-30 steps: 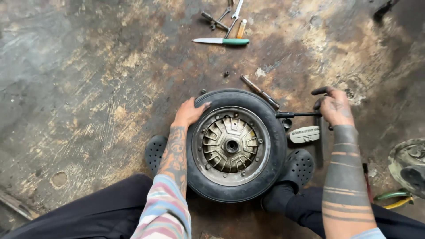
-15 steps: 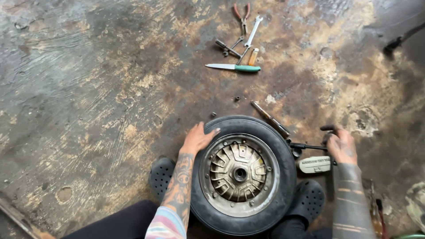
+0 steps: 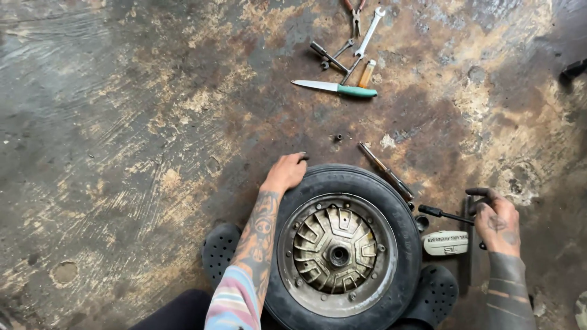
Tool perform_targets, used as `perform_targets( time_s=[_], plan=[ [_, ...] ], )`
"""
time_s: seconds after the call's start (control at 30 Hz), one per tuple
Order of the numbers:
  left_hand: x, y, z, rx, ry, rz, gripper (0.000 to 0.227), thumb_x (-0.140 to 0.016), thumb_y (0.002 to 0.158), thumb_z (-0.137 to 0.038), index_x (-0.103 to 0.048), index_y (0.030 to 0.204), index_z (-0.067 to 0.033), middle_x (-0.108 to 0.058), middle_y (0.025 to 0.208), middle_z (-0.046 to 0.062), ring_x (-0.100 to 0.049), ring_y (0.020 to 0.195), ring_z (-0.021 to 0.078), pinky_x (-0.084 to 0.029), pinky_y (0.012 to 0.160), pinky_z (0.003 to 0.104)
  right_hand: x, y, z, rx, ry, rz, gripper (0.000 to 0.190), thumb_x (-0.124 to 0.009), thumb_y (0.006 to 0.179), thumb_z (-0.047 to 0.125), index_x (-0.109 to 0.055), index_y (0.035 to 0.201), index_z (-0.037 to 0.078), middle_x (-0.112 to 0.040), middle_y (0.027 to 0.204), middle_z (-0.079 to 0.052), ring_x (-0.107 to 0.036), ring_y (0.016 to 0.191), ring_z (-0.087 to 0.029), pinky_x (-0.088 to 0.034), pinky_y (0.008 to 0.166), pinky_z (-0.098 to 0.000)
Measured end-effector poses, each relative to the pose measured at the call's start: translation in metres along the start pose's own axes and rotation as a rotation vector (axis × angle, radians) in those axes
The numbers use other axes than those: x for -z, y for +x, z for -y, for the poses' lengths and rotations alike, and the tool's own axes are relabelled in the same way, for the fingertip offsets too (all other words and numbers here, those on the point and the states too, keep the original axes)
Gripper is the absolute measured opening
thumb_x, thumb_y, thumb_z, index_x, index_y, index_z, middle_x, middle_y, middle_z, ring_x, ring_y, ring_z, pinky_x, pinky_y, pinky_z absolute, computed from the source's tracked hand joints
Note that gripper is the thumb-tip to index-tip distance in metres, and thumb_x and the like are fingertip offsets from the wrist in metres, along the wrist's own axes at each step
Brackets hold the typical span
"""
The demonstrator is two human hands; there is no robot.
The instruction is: Disassembling a motorcycle wheel by removing hub bolts and prying the tire off the rim
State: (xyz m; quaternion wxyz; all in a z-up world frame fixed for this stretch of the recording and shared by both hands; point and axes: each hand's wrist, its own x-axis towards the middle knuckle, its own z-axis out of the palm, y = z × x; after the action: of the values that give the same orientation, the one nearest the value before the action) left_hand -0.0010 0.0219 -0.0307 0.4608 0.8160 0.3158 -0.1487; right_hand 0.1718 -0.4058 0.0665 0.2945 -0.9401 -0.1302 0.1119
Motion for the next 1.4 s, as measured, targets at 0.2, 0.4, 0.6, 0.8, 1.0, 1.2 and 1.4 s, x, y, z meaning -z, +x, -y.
perform_targets(
  time_s=[0.2,0.4,0.6,0.8,1.0,1.2,1.4],
  plan=[
    [-0.015,0.002,0.013,-0.278,0.198,-0.240,0.060,-0.058,0.091,-0.050,-0.064,0.133,-0.0074,-0.068,0.131,0.012,-0.064,0.118,0.0308,-0.051,0.100,0.042,0.003,0.011,-0.018,0.116,0.031,0.049,0.050,-0.041,0.088,-0.003,-0.070,0.128,-0.003,-0.072,0.099,-0.016,-0.062,0.080,-0.027,-0.048,0.075,-0.0344],
    [-0.038,-0.027,0.014,-0.206,0.304,-0.150,0.094,-0.071,0.072,-0.078,-0.059,0.135,-0.0088,-0.067,0.118,0.015,-0.066,0.108,0.0345,-0.053,0.092,0.045,0.023,-0.011,0.026,0.137,0.265,0.148,0.047,-0.035,0.088,0.001,-0.068,0.121,-0.002,-0.065,0.082,-0.009,-0.054,0.069,-0.017,-0.043,0.067,-0.0252],
    [-0.044,-0.050,0.004,-0.156,0.386,-0.246,0.082,-0.065,0.087,-0.067,-0.048,0.146,-0.0134,-0.060,0.137,0.017,-0.059,0.126,0.0403,-0.046,0.105,0.060,0.013,-0.036,0.090,0.391,-0.166,0.089,0.048,-0.046,0.090,0.000,-0.071,0.125,0.022,-0.072,0.078,-0.007,-0.072,0.083,-0.032,-0.059,0.076,-0.0458],
    [-0.052,-0.085,0.047,-0.080,0.306,-0.311,0.080,-0.066,0.093,-0.056,-0.038,0.156,-0.0161,-0.047,0.153,0.015,-0.051,0.137,0.0397,-0.043,0.106,0.065,-0.047,-0.086,0.090,0.370,-0.444,0.160,0.048,-0.050,0.092,0.012,-0.054,0.140,0.013,-0.075,0.107,-0.022,-0.073,0.092,-0.048,-0.060,0.088,-0.0600],
    [-0.055,-0.129,0.086,0.061,0.112,-0.278,0.085,-0.056,0.097,-0.062,-0.028,0.160,-0.0126,-0.043,0.153,0.024,-0.048,0.137,0.0482,-0.044,0.105,0.066,-0.054,-0.093,0.081,0.109,-0.461,0.369,0.047,-0.048,0.094,0.017,-0.055,0.140,0.019,-0.073,0.105,-0.030,-0.070,0.100,-0.053,-0.057,0.090,-0.0647],
    [-0.063,-0.125,0.091,0.044,0.119,-0.363,0.086,-0.061,0.094,-0.064,-0.035,0.156,-0.0118,-0.046,0.149,0.026,-0.051,0.133,0.0503,-0.048,0.104,0.062,-0.016,-0.104,0.105,0.054,-0.554,0.431,0.049,-0.056,0.089,0.020,-0.055,0.138,0.023,-0.073,0.118,-0.022,-0.067,0.115,-0.047,-0.053,0.096,-0.0664],
    [-0.056,-0.137,0.078,0.033,0.063,-0.411,0.081,-0.061,0.094,-0.062,-0.042,0.154,-0.0104,-0.050,0.145,0.024,-0.055,0.129,0.0472,-0.049,0.102,0.057,-0.010,-0.139,0.133,0.210,-0.425,0.341,0.050,-0.057,0.090,0.008,-0.053,0.139,0.002,-0.071,0.103,-0.036,-0.067,0.102,-0.056,-0.055,0.081,-0.0697]
  ],
)
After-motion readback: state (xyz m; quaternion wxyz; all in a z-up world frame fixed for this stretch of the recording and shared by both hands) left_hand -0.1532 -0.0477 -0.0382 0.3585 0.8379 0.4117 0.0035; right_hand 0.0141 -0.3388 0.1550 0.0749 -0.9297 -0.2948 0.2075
